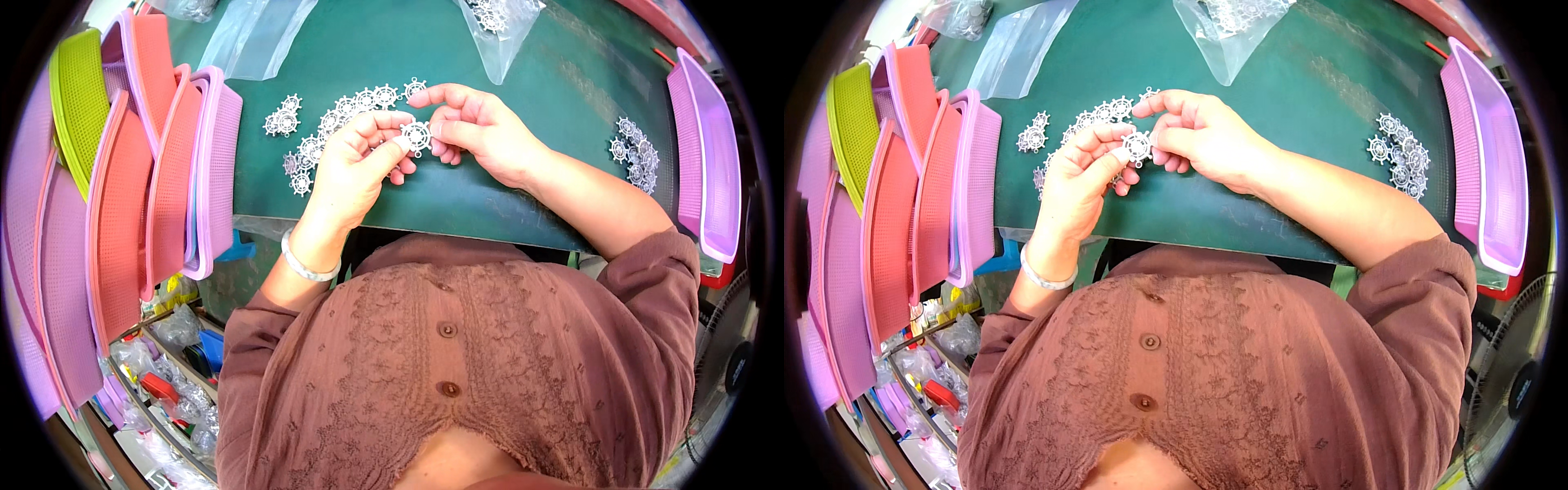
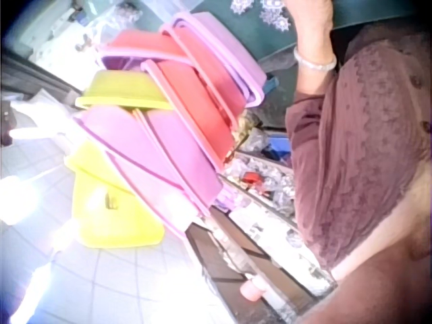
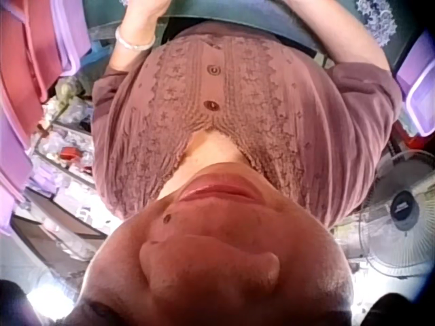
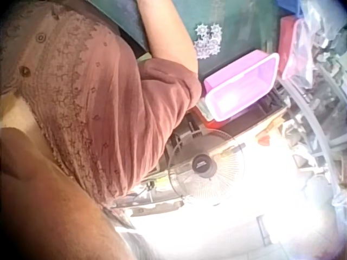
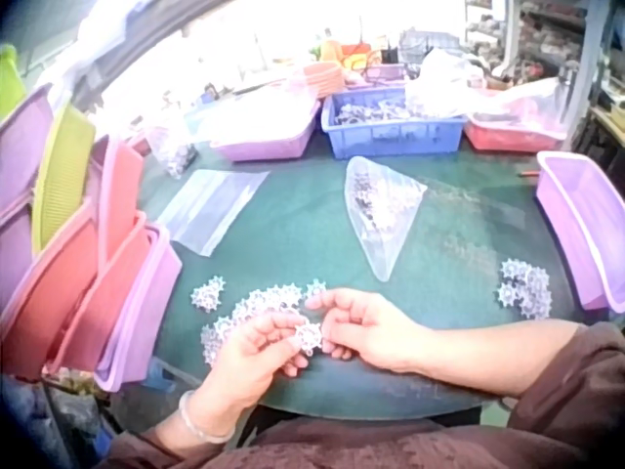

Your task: The person assembles small silver gear-shaped metal parts by hand, linking them together into clusters. They then place the assembled clusters into clear plastic bags for packaging.

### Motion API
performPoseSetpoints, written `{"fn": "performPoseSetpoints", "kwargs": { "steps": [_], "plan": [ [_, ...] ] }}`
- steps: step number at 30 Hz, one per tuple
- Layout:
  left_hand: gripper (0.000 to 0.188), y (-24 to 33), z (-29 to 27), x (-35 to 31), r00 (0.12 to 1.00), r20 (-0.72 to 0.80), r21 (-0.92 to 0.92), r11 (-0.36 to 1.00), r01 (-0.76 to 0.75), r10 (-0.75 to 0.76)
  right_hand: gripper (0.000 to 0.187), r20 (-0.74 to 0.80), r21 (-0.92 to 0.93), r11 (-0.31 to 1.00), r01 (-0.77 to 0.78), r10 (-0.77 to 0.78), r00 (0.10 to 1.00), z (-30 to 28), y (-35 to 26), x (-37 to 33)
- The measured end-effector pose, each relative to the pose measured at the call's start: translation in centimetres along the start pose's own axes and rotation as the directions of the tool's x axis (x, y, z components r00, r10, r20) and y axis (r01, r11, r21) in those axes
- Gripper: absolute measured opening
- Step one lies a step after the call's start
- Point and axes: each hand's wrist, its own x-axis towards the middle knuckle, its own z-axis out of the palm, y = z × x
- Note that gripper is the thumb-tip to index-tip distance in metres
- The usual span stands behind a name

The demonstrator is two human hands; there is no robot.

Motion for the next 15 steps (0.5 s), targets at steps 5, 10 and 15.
{"fn": "performPoseSetpoints", "kwargs": {
  "steps": [5, 10, 15],
  "plan": [
    [0.023, -0.08, 0.01, -0.08, 1.0, 0.0, -0.04, 0.999, 0.017, -0.017, 0.034, -0.005, 0.014, 0.999, -0.029, 0.029, 1.0, 0.17, -0.12, -0.1],
    [0.024, 0.01, 0.09, -0.11, 1.0, -0.008, -0.033, 0.999, 0.026, -0.026, 0.035, -0.005, -0.006, 1.0, -0.023, 0.023, 1.0, 0.11, -0.16, 0.05],
    [0.024, -0.17, -0.06, 0.03, 1.0, 0.002, -0.05, 0.998, 0.026, -0.026, 0.034, 0.001, -0.01, 1.0, -0.011, 0.011, 1.0, 0.02, 0.02, -0.01]
  ]
}}
